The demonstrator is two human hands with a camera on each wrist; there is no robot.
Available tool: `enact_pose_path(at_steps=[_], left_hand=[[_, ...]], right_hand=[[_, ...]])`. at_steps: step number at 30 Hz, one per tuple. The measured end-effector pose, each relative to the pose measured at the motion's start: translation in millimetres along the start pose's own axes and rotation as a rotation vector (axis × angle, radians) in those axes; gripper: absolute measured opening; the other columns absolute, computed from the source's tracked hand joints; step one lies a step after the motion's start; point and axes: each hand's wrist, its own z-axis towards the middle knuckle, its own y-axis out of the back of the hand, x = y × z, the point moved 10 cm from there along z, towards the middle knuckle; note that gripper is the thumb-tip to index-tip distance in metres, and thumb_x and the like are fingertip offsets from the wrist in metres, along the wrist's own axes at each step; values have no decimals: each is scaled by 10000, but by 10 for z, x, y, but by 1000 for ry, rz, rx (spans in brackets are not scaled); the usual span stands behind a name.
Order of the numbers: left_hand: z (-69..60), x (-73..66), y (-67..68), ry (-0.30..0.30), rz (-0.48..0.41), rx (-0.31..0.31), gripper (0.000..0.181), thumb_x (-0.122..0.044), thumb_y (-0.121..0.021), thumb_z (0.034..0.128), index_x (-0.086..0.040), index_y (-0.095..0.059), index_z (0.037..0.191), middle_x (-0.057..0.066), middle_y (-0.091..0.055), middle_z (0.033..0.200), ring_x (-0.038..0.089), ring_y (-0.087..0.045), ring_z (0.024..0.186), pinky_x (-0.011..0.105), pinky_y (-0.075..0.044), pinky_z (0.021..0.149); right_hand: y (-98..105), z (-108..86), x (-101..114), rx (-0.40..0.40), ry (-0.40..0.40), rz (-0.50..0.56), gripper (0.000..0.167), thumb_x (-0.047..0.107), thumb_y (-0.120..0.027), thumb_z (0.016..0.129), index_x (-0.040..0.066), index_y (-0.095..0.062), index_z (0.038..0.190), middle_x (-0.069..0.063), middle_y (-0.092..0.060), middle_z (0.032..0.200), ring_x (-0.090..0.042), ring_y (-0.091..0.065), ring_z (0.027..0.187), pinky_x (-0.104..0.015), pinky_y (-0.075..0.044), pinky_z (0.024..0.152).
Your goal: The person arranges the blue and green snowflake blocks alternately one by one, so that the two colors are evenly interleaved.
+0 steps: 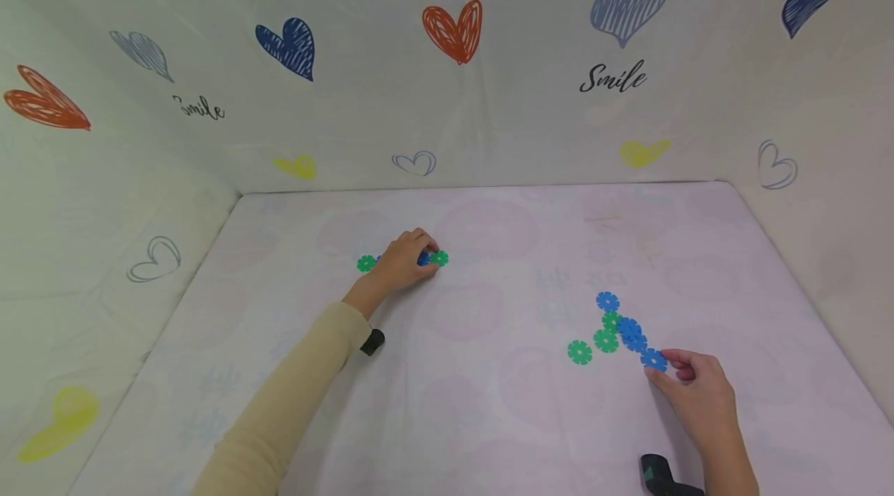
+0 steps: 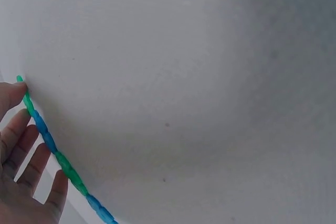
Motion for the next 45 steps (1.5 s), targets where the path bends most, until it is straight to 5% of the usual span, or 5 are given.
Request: enact_pose_path(at_steps=[19, 27, 35, 39, 45], left_hand=[[-15, -50, 22, 27, 11, 33, 313, -260, -627, 887, -109, -560, 1153, 22, -524, 1185, 198, -455, 1147, 376, -389, 990], [-1, -45, 14, 28, 26, 39, 308, -271, -624, 890, -112, -561, 1146, 20, -527, 1177, 196, -462, 1130, 373, -395, 985], [4, -53, -5, 3, 27, 37, 302, -269, -615, 895, -116, -551, 1147, 22, -525, 1174, 200, -463, 1121, 384, -405, 973], [-7, -65, 15, -9, 29, 26, 299, -266, -616, 895, -111, -548, 1141, 28, -527, 1168, 206, -467, 1115, 389, -410, 960], [-10, -63, 9, -8, 41, 37, 300, -269, -605, 903, -111, -538, 1148, 30, -519, 1173, 207, -462, 1111, 385, -409, 956]], right_hand=[[3, -37, 57, -23, 12, -1, 595, 236, -676, 848, -68, -409, 1284, -274, -407, 1176, -390, -384, 1045, -485, -406, 837], [44, -90, 125, -58, 33, 1, 538, 173, -670, 853, -35, -393, 1264, -236, -502, 1036, -319, -464, 916, -212, -414, 599], [102, -192, 263, -34, 75, 31, 533, 169, -663, 859, -23, -383, 1271, -243, -574, 984, -250, -547, 825, -99, -391, 493], [91, -205, 434, -19, 145, 90, 551, 218, -655, 868, -1, -377, 1291, -198, -609, 963, -153, -587, 746, -114, -449, 522], [-126, -58, 719, -25, 399, 186, 528, 344, -620, 879, 61, -404, 1268, -55, -597, 897, -50, -602, 681, -148, -499, 589]])
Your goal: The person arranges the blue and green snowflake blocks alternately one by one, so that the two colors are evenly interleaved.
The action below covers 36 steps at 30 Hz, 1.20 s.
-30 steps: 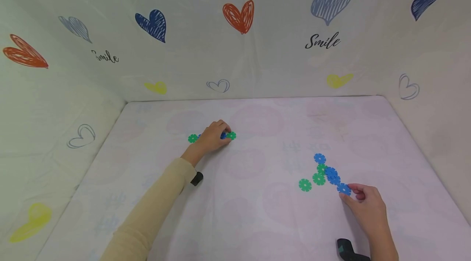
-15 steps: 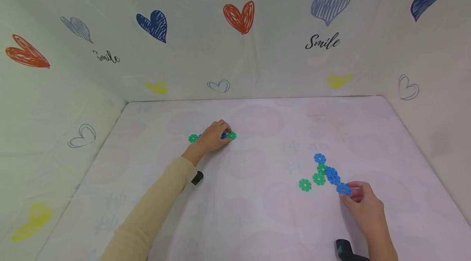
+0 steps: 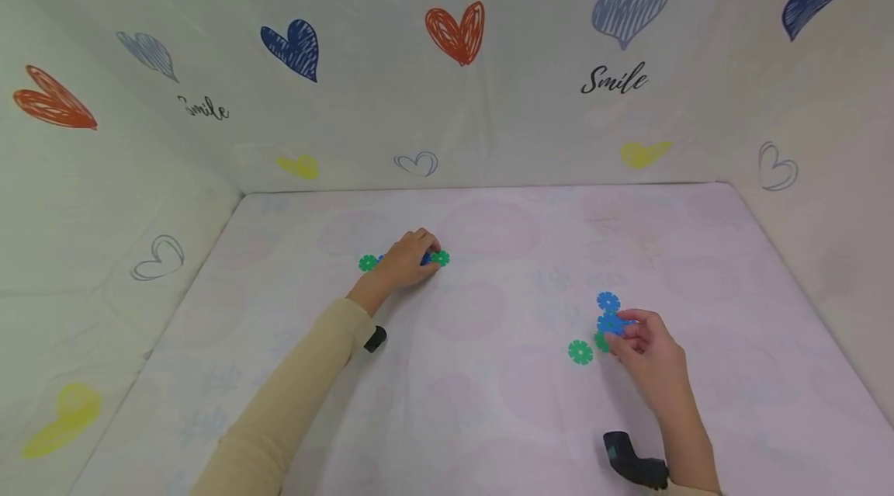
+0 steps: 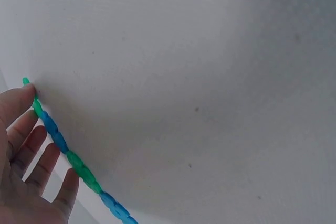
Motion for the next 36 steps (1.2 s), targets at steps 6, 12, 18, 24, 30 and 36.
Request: enact_pose_path(at_steps=[6, 12, 18, 24, 30, 36], left_hand=[[-2, 0, -3, 0, 1, 2, 303, -264, -603, 903, -110, -538, 1156, 30, -519, 1181, 206, -463, 1117, 383, -410, 959], [9, 9, -15, 1, 12, -1, 297, -261, -598, 906, -115, -536, 1157, 26, -516, 1189, 206, -459, 1132, 383, -407, 965], [13, 11, -13, 5, 15, 6, 300, -262, -595, 907, -111, -536, 1160, 33, -517, 1202, 214, -458, 1154, 390, -402, 977], [8, 14, -19, 6, 20, 4, 287, -262, -590, 909, -119, -538, 1152, 24, -515, 1191, 206, -459, 1139, 383, -402, 977], [-1, 6, -12, 7, 18, 3, 293, -263, -592, 908, -115, -537, 1154, 29, -516, 1189, 206, -462, 1121, 375, -401, 980], [5, 8, -13, -3, 22, -1, 300, -270, -596, 906, -115, -539, 1156, 29, -518, 1196, 213, -461, 1146, 380, -401, 984]], right_hand=[[-340, 236, 231, 25, 128, 53, 446, 333, -594, 901, 125, -431, 1260, -75, -595, 916, -71, -608, 692, -175, -516, 606], [-517, 278, 770, 102, 184, 108, 361, 163, -574, 921, 67, -438, 1241, -117, -595, 875, -131, -597, 689, -196, -504, 597], [-681, 287, 1175, 212, 118, 111, 368, 60, -560, 913, 2, -414, 1245, -143, -566, 903, -153, -576, 740, -161, -482, 631], [-931, 385, 1252, 243, 134, 118, 343, 32, -561, 902, -10, -423, 1214, -146, -565, 878, -163, -574, 727, -179, -494, 645], [-1164, 489, 1300, 254, 132, 111, 333, 25, -568, 896, 1, -440, 1203, -143, -530, 914, -198, -574, 798, -246, -526, 687], [-1316, 571, 1436, 254, 159, 124, 307, 28, -569, 894, 15, -465, 1182, -134, -520, 930, -234, -550, 852, -255, -484, 697]])
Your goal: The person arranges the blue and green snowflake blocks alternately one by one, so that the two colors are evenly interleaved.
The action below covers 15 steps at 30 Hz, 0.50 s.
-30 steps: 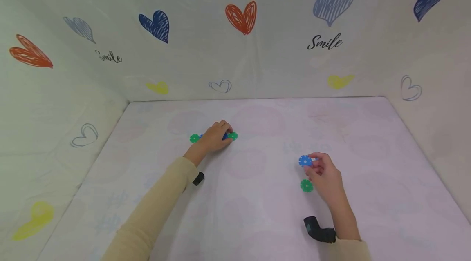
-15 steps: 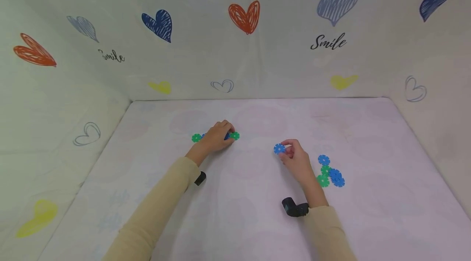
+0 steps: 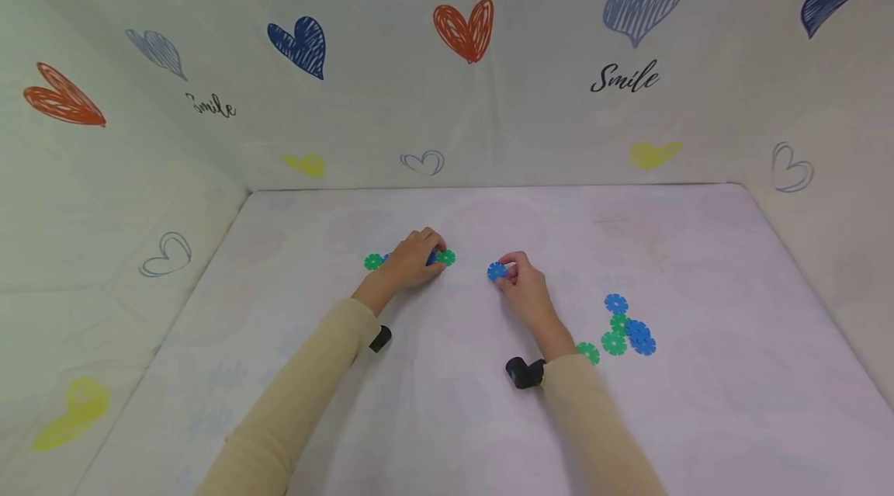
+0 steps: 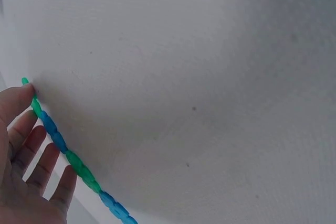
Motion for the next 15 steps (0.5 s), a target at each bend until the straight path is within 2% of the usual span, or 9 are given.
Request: enact_pose_path(at_steps=[9, 15], left_hand=[[19, 13, -12, 2, 23, -8, 305, -270, -600, 902, -120, -537, 1161, 24, -521, 1199, 207, -464, 1138, 366, -405, 984], [10, 0, 4, 5, 15, -11, 310, -270, -605, 901, -114, -537, 1160, 33, -522, 1194, 210, -467, 1116, 362, -405, 986]], right_hand=[[-194, 176, 148, 24, 32, -23, 307, 52, -574, 901, 28, -474, 1190, -126, -522, 940, -239, -546, 880, -267, -474, 721], [-285, 254, 267, 34, 81, -31, 297, 49, -582, 895, 23, -485, 1174, -124, -532, 919, -238, -536, 858, -294, -450, 737]])
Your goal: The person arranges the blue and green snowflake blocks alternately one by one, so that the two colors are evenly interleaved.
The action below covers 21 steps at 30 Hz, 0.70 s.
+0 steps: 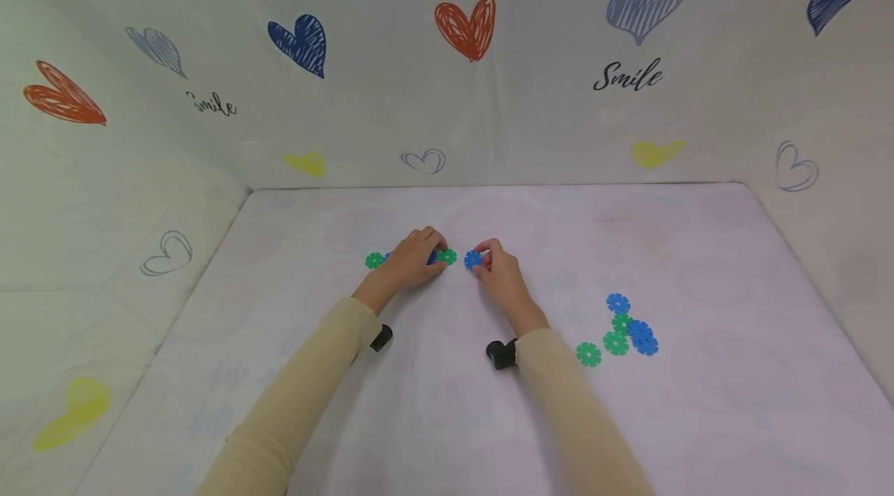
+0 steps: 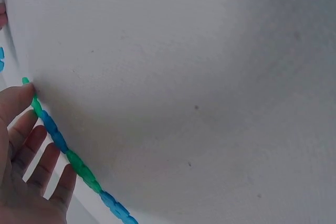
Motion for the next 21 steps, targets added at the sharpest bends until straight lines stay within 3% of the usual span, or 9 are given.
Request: enact_pose_path(at_steps=[10, 21], left_hand=[[-10, -21, 26, -16, 11, -16, 312, -269, -609, 899, -112, -535, 1159, 35, -522, 1189, 217, -472, 1118, 364, -410, 983], [-12, -14, 13, -18, 14, -15, 317, -272, -609, 899, -107, -534, 1160, 38, -520, 1183, 218, -470, 1106, 362, -416, 972]], right_hand=[[-62, 99, 87, 4, 43, -59, 281, 39, -601, 881, 10, -502, 1142, -120, -544, 881, -223, -524, 795, -304, -427, 708], [-126, 164, 55, 26, -4, -99, 290, 85, -614, 885, 3, -516, 1144, -88, -516, 817, -186, -481, 743, -265, -400, 660]])
